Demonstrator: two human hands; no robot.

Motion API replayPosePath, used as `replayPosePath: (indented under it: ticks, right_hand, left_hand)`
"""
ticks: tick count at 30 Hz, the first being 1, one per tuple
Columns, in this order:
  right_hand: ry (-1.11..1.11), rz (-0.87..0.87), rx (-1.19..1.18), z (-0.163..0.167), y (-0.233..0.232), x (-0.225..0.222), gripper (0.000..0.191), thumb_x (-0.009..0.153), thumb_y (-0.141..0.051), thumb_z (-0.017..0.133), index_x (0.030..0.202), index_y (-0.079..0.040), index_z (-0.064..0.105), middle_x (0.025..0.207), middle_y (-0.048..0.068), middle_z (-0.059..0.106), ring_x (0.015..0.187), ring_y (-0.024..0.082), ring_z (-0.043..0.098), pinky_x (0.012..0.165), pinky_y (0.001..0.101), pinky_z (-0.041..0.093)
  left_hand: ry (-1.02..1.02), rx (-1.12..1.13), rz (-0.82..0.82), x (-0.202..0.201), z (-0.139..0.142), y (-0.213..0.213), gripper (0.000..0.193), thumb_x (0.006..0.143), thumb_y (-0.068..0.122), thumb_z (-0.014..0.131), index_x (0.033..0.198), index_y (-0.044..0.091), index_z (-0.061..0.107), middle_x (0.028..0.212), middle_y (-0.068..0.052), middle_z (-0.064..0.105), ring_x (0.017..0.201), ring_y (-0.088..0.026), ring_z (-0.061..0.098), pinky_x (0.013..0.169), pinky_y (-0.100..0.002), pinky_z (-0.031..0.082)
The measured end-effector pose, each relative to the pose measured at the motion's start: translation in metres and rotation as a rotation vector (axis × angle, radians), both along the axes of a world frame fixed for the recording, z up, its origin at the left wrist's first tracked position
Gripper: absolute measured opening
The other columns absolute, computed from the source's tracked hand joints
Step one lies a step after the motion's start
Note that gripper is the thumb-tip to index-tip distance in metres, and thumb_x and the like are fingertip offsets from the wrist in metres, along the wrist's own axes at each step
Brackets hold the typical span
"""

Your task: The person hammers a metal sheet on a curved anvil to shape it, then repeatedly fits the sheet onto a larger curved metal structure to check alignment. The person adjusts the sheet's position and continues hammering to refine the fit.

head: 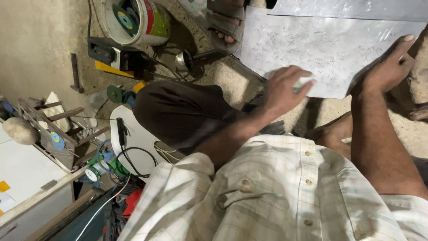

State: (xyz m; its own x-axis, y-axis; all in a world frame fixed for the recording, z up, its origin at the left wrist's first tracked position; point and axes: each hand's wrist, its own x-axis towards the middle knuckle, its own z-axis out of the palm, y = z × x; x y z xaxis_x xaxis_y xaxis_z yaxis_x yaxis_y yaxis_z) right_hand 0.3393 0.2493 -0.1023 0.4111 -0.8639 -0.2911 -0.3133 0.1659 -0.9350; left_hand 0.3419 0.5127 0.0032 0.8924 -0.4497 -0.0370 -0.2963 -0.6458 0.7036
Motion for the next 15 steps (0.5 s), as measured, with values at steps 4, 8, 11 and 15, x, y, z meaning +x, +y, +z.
replayPosePath:
  ticks: [4, 8, 11, 15]
  right_hand:
    - [0.236, -0.005, -0.016, -0.001, -0.003, 0.0, 0.077, 0.094, -0.079, 0.061, 0.108, -0.003, 0.066, 0.099, 0.01, 0.067, 0.094, 0.018, 0.066, 0.087, 0.0377, 0.058]
    - [0.047, 0.029, 0.022, 0.008, 0.002, -0.001, 0.079, 0.089, -0.08, 0.064, 0.112, -0.004, 0.063, 0.106, 0.01, 0.072, 0.101, 0.021, 0.073, 0.088, 0.0363, 0.065]
    - [0.013, -0.014, 0.045, 0.015, 0.009, 0.001, 0.078, 0.088, -0.075, 0.068, 0.111, -0.001, 0.064, 0.103, 0.012, 0.072, 0.097, 0.021, 0.07, 0.086, 0.0379, 0.062]
    - [-0.171, 0.125, 0.044, 0.018, 0.012, 0.003, 0.076, 0.097, -0.072, 0.067, 0.115, 0.001, 0.062, 0.111, 0.014, 0.073, 0.104, 0.023, 0.074, 0.094, 0.0416, 0.065]
  left_hand:
    - [0.481, -0.489, 0.925, -0.005, 0.012, 0.047, 0.029, 0.099, 0.036, 0.07, 0.112, 0.015, 0.056, 0.101, -0.005, 0.063, 0.085, -0.025, 0.062, 0.082, -0.058, 0.055]
    - [-0.1, 0.143, 0.132, -0.009, 0.021, 0.034, 0.029, 0.096, 0.047, 0.067, 0.1, 0.017, 0.066, 0.105, -0.002, 0.066, 0.104, -0.022, 0.062, 0.108, -0.058, 0.038]
    - [-0.102, 0.285, -0.456, -0.002, 0.018, -0.013, 0.051, 0.096, 0.057, 0.063, 0.121, 0.012, 0.066, 0.125, -0.012, 0.06, 0.119, -0.026, 0.052, 0.103, -0.05, 0.041]
    - [-0.202, 0.306, -0.584, 0.001, 0.009, -0.06, 0.082, 0.08, 0.055, 0.072, 0.142, 0.006, 0.05, 0.147, -0.013, 0.046, 0.129, -0.029, 0.046, 0.104, -0.05, 0.041]
